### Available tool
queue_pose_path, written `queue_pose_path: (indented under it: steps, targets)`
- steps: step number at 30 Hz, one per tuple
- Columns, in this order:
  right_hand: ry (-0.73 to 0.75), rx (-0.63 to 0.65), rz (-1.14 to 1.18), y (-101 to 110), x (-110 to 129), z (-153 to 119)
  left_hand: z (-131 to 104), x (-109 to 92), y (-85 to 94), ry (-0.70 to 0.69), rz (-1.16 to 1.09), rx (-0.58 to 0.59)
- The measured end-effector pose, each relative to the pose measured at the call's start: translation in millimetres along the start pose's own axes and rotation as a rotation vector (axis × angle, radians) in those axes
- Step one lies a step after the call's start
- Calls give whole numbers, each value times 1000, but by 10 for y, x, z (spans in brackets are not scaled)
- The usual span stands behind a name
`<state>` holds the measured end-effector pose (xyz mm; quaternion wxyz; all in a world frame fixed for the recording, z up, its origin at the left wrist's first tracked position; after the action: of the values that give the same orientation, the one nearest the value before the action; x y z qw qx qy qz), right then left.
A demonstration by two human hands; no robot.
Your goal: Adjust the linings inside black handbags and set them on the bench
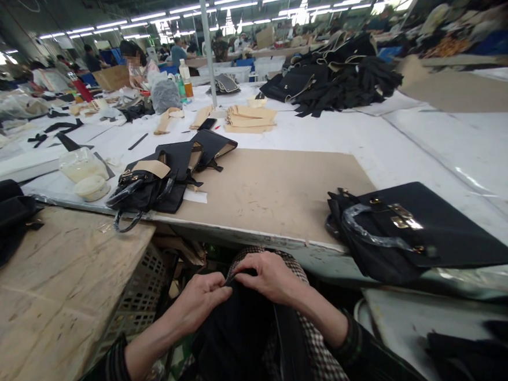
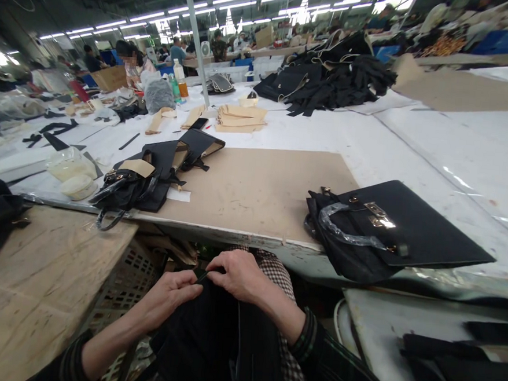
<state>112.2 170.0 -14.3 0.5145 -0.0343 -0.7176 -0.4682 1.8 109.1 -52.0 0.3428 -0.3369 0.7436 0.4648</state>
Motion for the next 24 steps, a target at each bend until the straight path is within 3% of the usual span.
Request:
queue_pose_path:
  steps: [4, 8, 13, 20, 24]
  targets:
    - [17, 42, -25, 6, -15, -20, 87, -238, -22, -118, 174, 55]
    - [31, 11, -63, 36, 5, -67, 111, -401, -28, -177, 377, 18]
    - [25, 12, -58, 48, 43, -112, -111, -326, 24, -107, 367, -11]
    - [26, 22, -25, 24, 89, -109, -585, 0, 158, 36, 134, 22]
    - [-6, -1, 15, 18, 95, -105, -512, -105, 203, 1, 182, 57]
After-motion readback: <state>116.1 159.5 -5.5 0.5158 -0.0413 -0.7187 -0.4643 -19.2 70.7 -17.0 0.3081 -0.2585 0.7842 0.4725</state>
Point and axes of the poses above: each hand's wrist, its own z-axis towards the middle knuckle, its own y-axis out of the back of the hand, x = y × z, the point moved 10 cm from there along z, towards the middle knuckle, and after that the axes turned 6 degrees about z, right-handed, at the moved point
